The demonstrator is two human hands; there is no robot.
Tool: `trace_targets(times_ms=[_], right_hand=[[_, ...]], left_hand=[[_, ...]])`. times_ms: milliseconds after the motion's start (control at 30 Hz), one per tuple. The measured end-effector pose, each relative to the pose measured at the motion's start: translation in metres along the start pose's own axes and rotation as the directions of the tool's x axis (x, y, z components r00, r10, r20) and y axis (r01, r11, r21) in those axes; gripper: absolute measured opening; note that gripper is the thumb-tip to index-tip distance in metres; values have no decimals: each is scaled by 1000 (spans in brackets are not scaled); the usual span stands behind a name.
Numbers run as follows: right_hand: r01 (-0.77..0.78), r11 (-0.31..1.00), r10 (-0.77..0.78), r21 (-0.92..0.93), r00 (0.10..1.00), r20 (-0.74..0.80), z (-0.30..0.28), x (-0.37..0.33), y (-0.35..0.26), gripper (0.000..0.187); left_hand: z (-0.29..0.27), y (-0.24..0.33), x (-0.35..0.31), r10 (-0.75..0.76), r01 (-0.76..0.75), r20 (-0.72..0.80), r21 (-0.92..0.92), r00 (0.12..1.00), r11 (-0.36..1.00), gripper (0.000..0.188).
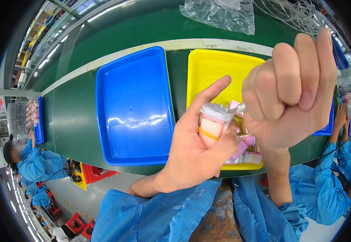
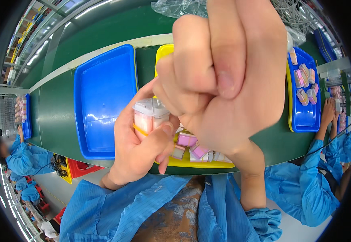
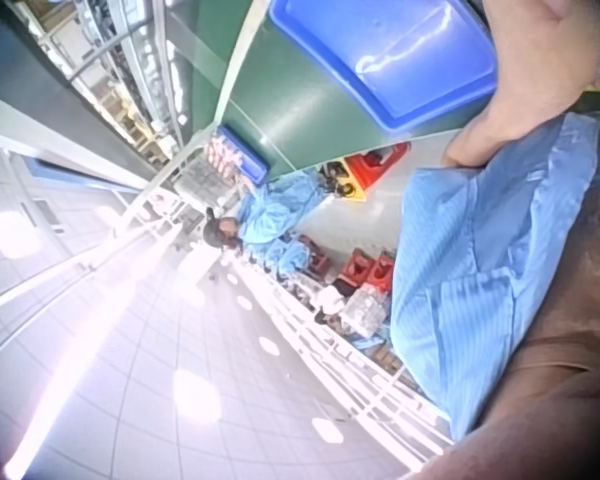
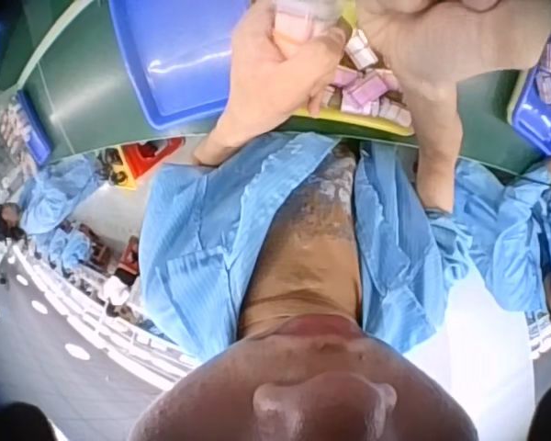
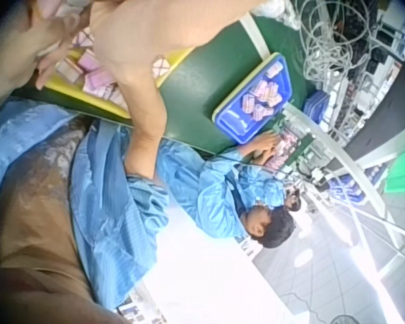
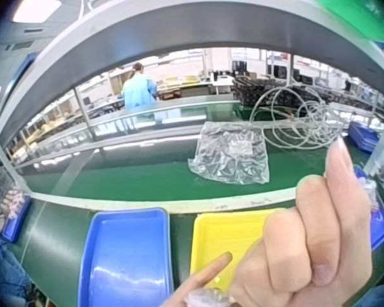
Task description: The person takes bundled components from a yellow tray, applies adhesive to their ends using a handheld tool, places the assemblies into a blue tray, and slides the filled tray down the assembly line to another worker.
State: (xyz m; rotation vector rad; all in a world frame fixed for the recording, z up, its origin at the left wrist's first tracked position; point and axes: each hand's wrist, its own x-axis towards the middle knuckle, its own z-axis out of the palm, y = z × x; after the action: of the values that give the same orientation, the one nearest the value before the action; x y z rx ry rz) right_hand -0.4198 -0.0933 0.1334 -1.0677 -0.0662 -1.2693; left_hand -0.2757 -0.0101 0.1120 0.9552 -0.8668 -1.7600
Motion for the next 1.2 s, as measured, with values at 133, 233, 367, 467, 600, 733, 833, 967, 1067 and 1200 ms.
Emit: trace_targets(times_ms=[133,233,367,467,600,733,833,967,1067,1200], right_hand=[[1,999,0,35,1000,-17,0,-2,-2,47],[-24,998,25,59,999,-26,0,-4,-1,48],[-53,995,55,90,998,-27,5,-9,-6,49],[-71,991,74,110,997,-29,8,-10,-9,49],[-61,998,60,-28,997,-46,7,-7,-7,49],[-76,997,76,1,992,-97,12,-8,-2,47],[-99,973,157,208,946,-283,33,-2,6,46],[-309,946,219,-101,836,-503,54,12,-1,47],[-129,992,127,-10,987,-100,18,-5,2,46],[-49,999,49,13,997,-60,13,-5,-8,46]], left_hand=[[2,-6,3,36,-38,-33,-53,999,998,67],[2,-8,2,50,-51,-17,-50,999,997,67],[2,-7,3,31,-32,-17,-43,999,999,66],[3,-7,0,38,-38,-17,-17,999,999,66],[6,-8,0,50,-52,-52,-32,997,998,65],[7,-9,-1,59,-60,-52,-7,997,998,64],[4,-13,-2,71,-64,-66,101,995,993,64],[5,-10,0,66,-52,-114,123,991,991,64],[1,-11,-4,181,-170,-83,132,980,977,65],[2,-7,-4,174,-168,-104,68,979,983,67]])
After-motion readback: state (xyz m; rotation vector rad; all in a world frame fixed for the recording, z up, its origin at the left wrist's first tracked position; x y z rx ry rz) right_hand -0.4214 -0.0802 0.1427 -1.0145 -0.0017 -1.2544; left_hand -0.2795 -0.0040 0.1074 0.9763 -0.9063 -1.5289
